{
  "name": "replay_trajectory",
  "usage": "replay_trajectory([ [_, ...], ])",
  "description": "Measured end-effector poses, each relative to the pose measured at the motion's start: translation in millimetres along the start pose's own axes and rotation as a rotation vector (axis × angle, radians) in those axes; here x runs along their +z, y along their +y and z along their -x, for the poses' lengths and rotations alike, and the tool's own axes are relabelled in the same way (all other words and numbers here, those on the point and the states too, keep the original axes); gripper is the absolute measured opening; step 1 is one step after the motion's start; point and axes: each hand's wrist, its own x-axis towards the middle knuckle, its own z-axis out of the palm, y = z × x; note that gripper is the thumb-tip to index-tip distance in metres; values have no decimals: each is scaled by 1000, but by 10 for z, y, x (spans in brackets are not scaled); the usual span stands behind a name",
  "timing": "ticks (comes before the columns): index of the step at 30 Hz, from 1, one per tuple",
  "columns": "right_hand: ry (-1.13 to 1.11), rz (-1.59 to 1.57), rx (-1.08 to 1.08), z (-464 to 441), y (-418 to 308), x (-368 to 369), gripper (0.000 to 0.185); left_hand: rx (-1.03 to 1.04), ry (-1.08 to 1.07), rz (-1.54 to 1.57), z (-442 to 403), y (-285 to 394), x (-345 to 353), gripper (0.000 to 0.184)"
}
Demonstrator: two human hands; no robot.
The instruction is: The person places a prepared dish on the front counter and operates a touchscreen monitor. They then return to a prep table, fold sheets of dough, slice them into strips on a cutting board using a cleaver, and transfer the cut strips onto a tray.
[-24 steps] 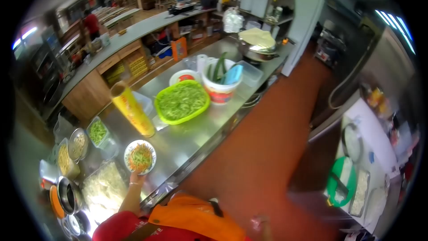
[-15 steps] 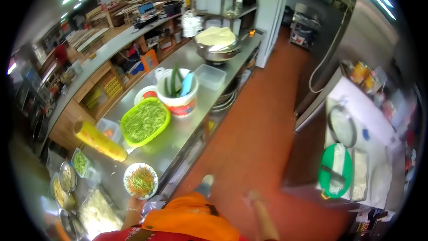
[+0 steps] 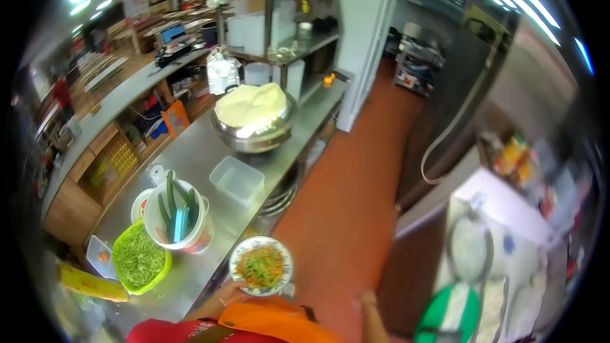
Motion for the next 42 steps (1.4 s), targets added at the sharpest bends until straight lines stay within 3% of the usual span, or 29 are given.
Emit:
replay_trajectory([
  [2, -193, 7, 193, -225, 706, -166, 27, 35, -66, -4, -1187, 132, 535, 62],
  [3, -231, -143, 278, -465, 885, -360, 27, 28, -114, -39, -1684, 259, 796, 61],
  [6, -129, -601, 399, -1593, 1419, -1096, 24, -102, -189, -61, -3061, 424, 1727, 50],
  [11, -15, -825, 288, -3267, 2307, -2047, 20, -258, -186, -149, -4817, 565, 2920, 50],
  [14, -3, -851, 231, -4370, 3572, -2791, 17, -253, -178, -112, -6423, 480, 4156, 49],
  [16, -9, -867, 231, -4955, 4466, -3317, 15, -219, -163, -134, -7069, 677, 4921, 49],
  [20, -13, -844, 243, -5950, 6111, -4221, 12, -275, -99, -110, -8434, 823, 5798, 48],
  [22, 21, -811, 204, -6574, 6852, -4443, 10, -259, -186, -57, -9044, 871, 5904, 47],
  [26, 362, -496, -172, -8660, 8290, -5835, 7, -230, -202, -22, -11139, 1180, 6879, 47],
  [27, 338, -1012, -173, -9120, 8493, -6412, 7, -235, -202, -17, -11677, 1285, 7073, 48],
  [28, 278, -1827, -164, -9505, 8600, -6936, 9, -241, -202, -11, -12158, 1389, 7250, 48],
  [31, 406, -2060, 41, -10074, 9084, -8664, 8, -295, -188, -51, -13857, 1772, 7815, 50],
  [35, 174, -2159, 154, -10920, 9996, -9210, 13, -193, -194, -58, -15235, 2181, 8723, 54],
  [37, 172, -2098, 322, -11252, 10603, -10072, 12, -208, -199, -93, -16276, 2658, 9770, 54],
  [38, 140, -2207, 271, -11559, 11134, -10201, 12, -216, -203, -110, -16830, 2821, 10278, 54],
  [41, 394, -2312, 517, -12083, 11963, -10791, 13, -263, -230, -67, -18363, 2989, 11095, 54],
  [42, 421, -2427, 428, -12358, 12344, -10769, 15, -258, -233, -68, -18908, 3001, 11349, 54],
])
